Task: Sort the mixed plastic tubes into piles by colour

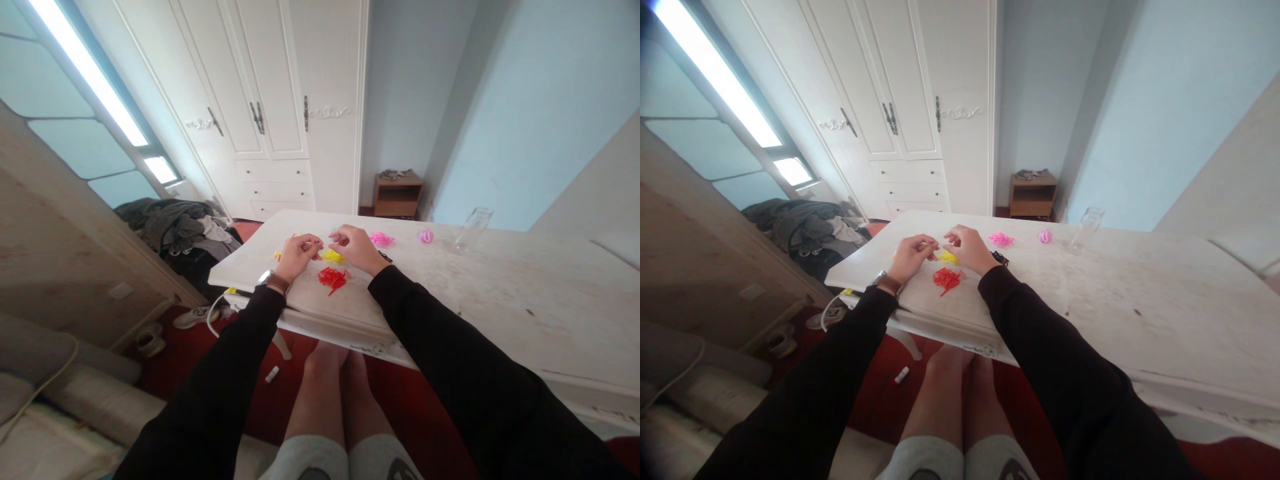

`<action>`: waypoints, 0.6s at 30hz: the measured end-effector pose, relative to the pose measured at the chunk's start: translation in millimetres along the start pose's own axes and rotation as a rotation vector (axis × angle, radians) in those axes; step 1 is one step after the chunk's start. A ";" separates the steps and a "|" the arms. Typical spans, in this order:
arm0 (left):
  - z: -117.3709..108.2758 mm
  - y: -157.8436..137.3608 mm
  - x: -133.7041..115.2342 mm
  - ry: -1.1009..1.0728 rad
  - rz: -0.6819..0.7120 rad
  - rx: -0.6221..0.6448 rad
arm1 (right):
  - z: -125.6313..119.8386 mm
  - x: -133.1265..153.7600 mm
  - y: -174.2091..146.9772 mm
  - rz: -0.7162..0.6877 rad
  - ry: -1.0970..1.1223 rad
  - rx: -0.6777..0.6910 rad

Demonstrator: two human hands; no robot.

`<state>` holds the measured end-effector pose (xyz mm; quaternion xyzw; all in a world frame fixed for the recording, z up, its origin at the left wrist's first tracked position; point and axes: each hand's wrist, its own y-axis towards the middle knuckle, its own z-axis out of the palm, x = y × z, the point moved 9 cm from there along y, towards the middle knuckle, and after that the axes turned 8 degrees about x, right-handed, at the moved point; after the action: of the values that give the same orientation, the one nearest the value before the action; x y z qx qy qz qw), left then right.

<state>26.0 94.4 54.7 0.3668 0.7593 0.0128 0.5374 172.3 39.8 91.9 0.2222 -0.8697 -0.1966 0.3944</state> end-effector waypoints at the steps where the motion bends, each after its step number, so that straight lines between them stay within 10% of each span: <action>1: 0.0 -0.2 -0.6 0.002 -0.001 0.000 | 0.5 0.7 0.1 -0.007 -0.009 -0.001; 7: 0.1 0.0 1.0 0.019 -0.003 0.005 | -11.2 -4.0 1.2 0.023 -0.062 -0.086; 13: -2.4 0.8 3.0 -0.013 0.015 -0.032 | -69.8 -19.2 -10.9 0.170 -0.113 -0.498; 18: -1.8 0.7 2.0 -0.024 0.017 -0.038 | -70.5 -17.2 -9.9 0.180 -0.112 -0.467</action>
<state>24.6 96.8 54.2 0.3628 0.7494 0.0275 0.5532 239.3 29.2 119.5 0.0355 -0.8375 -0.3682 0.4021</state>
